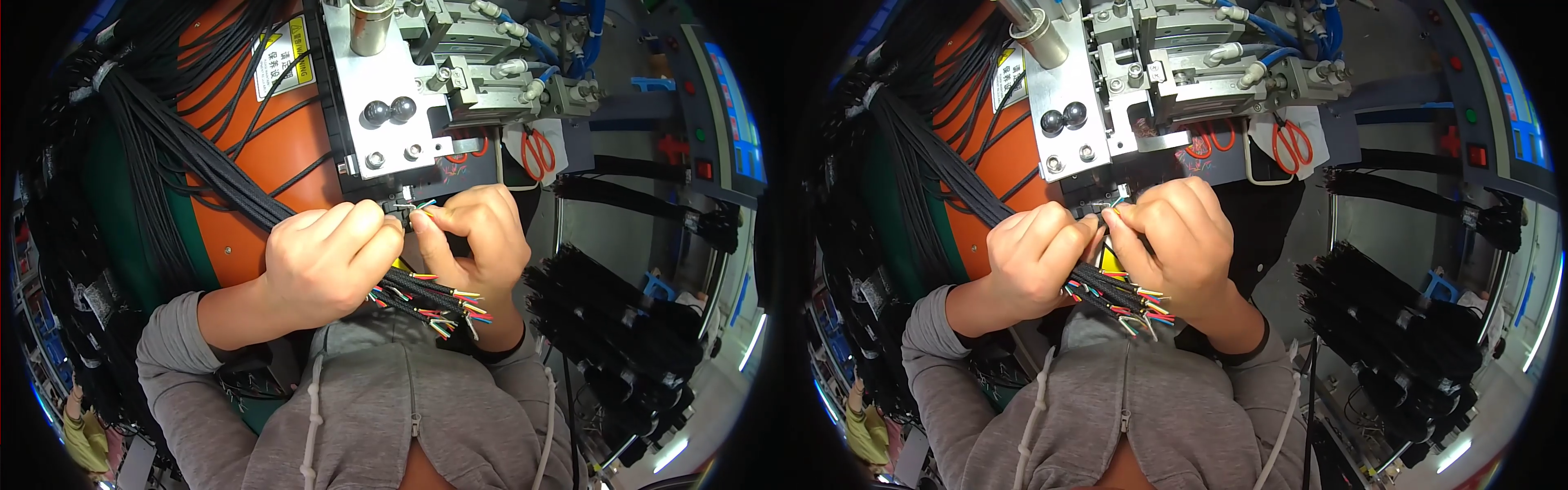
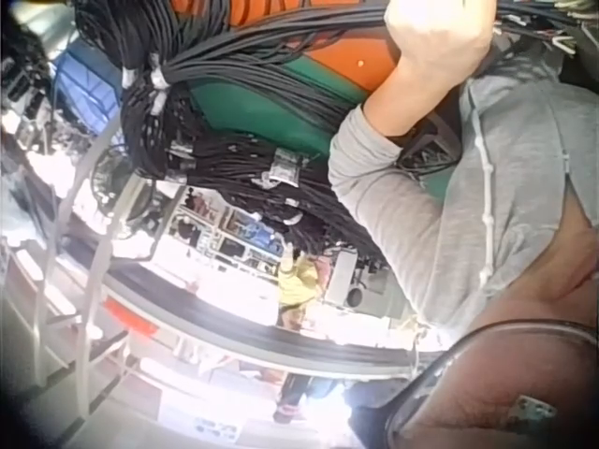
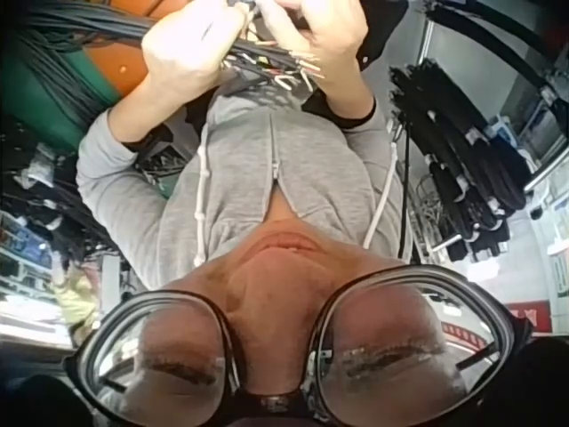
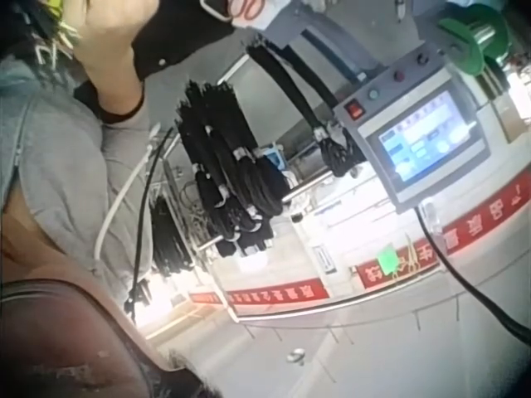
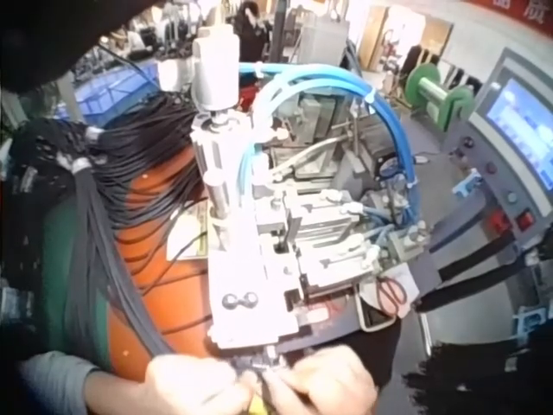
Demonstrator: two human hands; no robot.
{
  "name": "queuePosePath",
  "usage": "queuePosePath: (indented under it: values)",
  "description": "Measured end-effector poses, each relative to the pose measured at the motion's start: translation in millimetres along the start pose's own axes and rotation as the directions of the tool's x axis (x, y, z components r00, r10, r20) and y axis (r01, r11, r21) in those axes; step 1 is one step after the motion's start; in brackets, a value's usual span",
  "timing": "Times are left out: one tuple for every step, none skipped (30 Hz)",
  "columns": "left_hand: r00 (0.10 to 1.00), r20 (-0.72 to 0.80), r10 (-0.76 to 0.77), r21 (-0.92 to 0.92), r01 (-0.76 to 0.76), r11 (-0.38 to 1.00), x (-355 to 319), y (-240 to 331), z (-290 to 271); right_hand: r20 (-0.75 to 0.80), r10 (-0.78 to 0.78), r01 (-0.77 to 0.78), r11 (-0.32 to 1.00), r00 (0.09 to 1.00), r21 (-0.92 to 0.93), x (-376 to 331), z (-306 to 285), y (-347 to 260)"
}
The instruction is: The person inserts the ends of wires into a machine by hand, then gathers a bundle of cables from the table to place them over the machine. After rearranging the cables on the work surface, the person resumes inserting the wire ends into the machine.
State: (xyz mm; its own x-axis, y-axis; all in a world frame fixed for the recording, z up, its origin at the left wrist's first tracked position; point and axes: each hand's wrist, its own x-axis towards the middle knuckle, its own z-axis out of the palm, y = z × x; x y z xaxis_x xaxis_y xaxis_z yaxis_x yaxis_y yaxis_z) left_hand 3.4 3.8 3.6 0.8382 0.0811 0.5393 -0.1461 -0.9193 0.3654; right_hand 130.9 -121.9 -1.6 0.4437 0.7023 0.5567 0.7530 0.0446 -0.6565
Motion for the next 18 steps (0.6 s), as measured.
queuePosePath:
  values:
    - [1.000,0.017,0.026,0.043,-0.027,0.999,0.0,0.2,-0.5,0.017,-0.004,0.004,0.999,1.000,-0.038,0.1,-0.3,-0.4]
    - [0.998,0.035,0.052,0.086,-0.055,0.995,-0.2,0.3,-0.4,0.018,-0.003,0.004,0.999,1.000,-0.038,0.6,-2.3,0.2]
    - [0.998,0.033,0.051,0.084,-0.054,0.995,-0.1,0.2,0.0,0.099,0.151,-0.160,0.983,0.984,0.091,1.8,-7.0,1.5]
    - [0.997,0.026,0.067,0.078,-0.068,0.995,0.3,-0.6,0.7,0.197,0.289,-0.327,0.923,0.937,0.202,2.8,-12.3,3.3]
    - [0.997,0.018,0.081,0.072,-0.082,0.994,0.6,-1.6,1.5,0.308,0.403,-0.489,0.823,0.862,0.291,3.1,-16.3,4.7]
    - [0.995,0.009,0.095,0.066,-0.096,0.993,0.6,-2.3,2.2,0.310,0.403,-0.489,0.823,0.861,0.289,2.5,-19.2,5.8]
    - [0.996,0.007,0.093,0.065,-0.094,0.993,0.1,-2.6,3.0,0.393,0.456,-0.595,0.694,0.799,0.404,1.6,-22.0,6.6]
    - [0.995,-0.024,0.093,0.065,-0.092,0.994,-0.4,-2.7,4.2,0.480,0.488,-0.684,0.535,0.729,0.496,0.4,-24.3,7.5]
    - [0.994,-0.056,0.093,0.065,-0.089,0.994,-1.1,-2.9,5.4,0.569,0.496,-0.751,0.352,0.656,0.558,-0.6,-25.3,8.2]
    - [0.992,-0.088,0.092,0.066,-0.086,0.994,-1.8,-3.0,6.4,0.571,0.496,-0.753,0.352,0.654,0.556,-1.3,-25.0,8.7]
    - [0.992,-0.089,0.090,0.065,-0.084,0.994,-2.4,-3.1,7.0,0.555,0.495,-0.737,0.346,0.669,0.580,-2.1,-23.8,9.2]
    - [0.993,-0.082,0.087,0.070,-0.081,0.994,-3.1,-3.2,7.5,0.538,0.493,-0.721,0.340,0.684,0.604,-3.1,-22.2,9.7]
    - [0.994,-0.074,0.084,0.075,-0.078,0.994,-3.8,-3.7,7.8,0.521,0.492,-0.704,0.333,0.697,0.627,-4.4,-20.1,10.3]
    - [0.995,-0.066,0.081,0.080,-0.075,0.994,-4.4,-4.1,8.3,0.523,0.492,-0.705,0.332,0.696,0.626,-7.0,-17.1,11.4]
    - [0.995,-0.066,0.078,0.080,-0.073,0.994,-4.9,-4.6,9.2,0.389,0.477,-0.613,0.555,0.788,0.562,-10.9,-13.2,13.2]
    - [0.995,-0.055,0.080,0.098,-0.075,0.992,-5.2,-5.0,10.5,0.260,0.420,-0.494,0.744,0.869,0.450,-14.3,-9.7,14.8]
    - [0.996,-0.045,0.082,0.116,-0.076,0.990,-5.5,-5.3,11.7,0.143,0.327,-0.355,0.886,0.934,0.298,-15.6,-8.0,15.6]
    - [0.996,-0.034,0.081,0.135,-0.075,0.988,-6.1,-5.1,12.3,0.147,0.326,-0.356,0.885,0.934,0.299,-15.2,-8.2,15.7]
